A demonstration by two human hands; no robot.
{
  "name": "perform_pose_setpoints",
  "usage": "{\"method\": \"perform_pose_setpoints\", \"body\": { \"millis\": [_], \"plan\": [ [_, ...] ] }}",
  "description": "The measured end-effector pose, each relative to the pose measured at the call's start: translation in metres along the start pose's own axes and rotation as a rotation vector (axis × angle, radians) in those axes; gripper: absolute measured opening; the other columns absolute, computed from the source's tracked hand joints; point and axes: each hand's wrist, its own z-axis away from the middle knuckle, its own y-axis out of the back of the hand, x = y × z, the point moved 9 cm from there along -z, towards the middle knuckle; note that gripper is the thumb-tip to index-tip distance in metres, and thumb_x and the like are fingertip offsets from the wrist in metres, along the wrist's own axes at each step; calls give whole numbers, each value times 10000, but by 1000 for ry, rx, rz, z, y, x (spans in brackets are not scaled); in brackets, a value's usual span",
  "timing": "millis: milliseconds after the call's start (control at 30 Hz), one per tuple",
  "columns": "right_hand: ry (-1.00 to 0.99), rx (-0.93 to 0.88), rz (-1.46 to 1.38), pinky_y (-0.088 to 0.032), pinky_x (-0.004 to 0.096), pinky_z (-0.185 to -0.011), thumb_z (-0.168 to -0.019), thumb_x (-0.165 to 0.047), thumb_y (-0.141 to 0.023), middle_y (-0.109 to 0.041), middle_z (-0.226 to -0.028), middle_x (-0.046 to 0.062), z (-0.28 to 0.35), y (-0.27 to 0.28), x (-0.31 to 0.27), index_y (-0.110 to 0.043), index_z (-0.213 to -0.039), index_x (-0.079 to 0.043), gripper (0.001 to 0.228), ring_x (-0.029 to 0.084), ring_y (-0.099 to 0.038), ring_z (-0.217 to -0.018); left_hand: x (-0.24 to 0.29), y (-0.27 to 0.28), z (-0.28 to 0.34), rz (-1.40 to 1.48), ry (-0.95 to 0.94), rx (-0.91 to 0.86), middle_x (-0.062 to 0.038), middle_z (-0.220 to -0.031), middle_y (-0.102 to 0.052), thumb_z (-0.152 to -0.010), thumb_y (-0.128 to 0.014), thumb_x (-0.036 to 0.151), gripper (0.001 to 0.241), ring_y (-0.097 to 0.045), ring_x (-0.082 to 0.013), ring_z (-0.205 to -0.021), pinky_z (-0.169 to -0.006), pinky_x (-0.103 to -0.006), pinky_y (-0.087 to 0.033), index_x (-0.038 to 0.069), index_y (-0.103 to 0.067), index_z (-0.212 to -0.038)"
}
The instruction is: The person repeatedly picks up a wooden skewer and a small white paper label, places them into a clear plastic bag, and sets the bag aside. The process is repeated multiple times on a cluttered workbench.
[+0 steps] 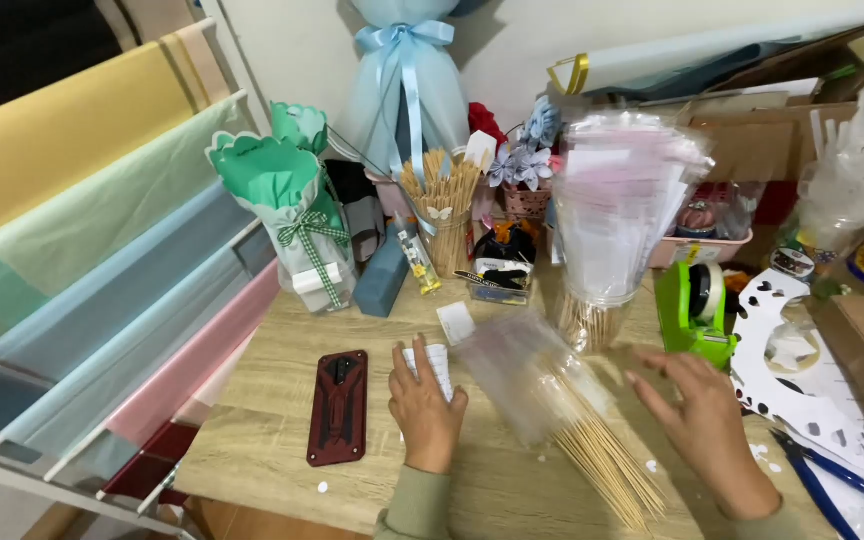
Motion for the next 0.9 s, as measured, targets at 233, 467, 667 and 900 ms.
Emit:
{"method": "perform_pose_setpoints", "body": {
  "millis": [233, 467, 667, 900],
  "plan": [
    [-47, 240, -25, -504, 368, -795, -896, -282, -808, -623, -1061, 149, -86, 21, -29, -601, -1222, 22, 491, 252, -572, -927, 1, 3, 0, 55, -8, 1, -239, -1654, -163, -856, -720, 279, 981, -338, -440, -1381, -976, -605, -453, 181, -126, -1630],
    [-4, 335, 52, -462, 335, -772, -887, -349, -846, -656, -867, 80, -102, -1, -11, -695, -924, -47, 340, 193, -567, -805, 8, 19, 4, 119, -160, 264, -183, -1676, -201, -863, -676, 351, 825, -195, -435, -1516, -1130, -674, -191, 140, -315, -1575],
    [20, 346, -23, -395, 352, -697, -979, -215, -808, -629, -766, 64, -100, 9, -10, -772, -946, -34, 187, 182, -511, -734, 7, 17, 0, 156, -187, 230, -163, -1659, -235, -909, -612, 331, 691, -191, -391, -1525, -1138, -700, -140, 136, -388, -1534],
    [51, 468, -50, -431, 367, -871, -1008, -134, -901, -691, -898, 68, -99, 33, -15, -736, -1000, 0, 212, 177, -602, -823, 8, 22, 3, 203, -214, 315, -164, -1619, -336, -916, -629, 318, 585, -246, -386, -1515, -1139, -690, -127, 138, -490, -1454]
  ]
}}
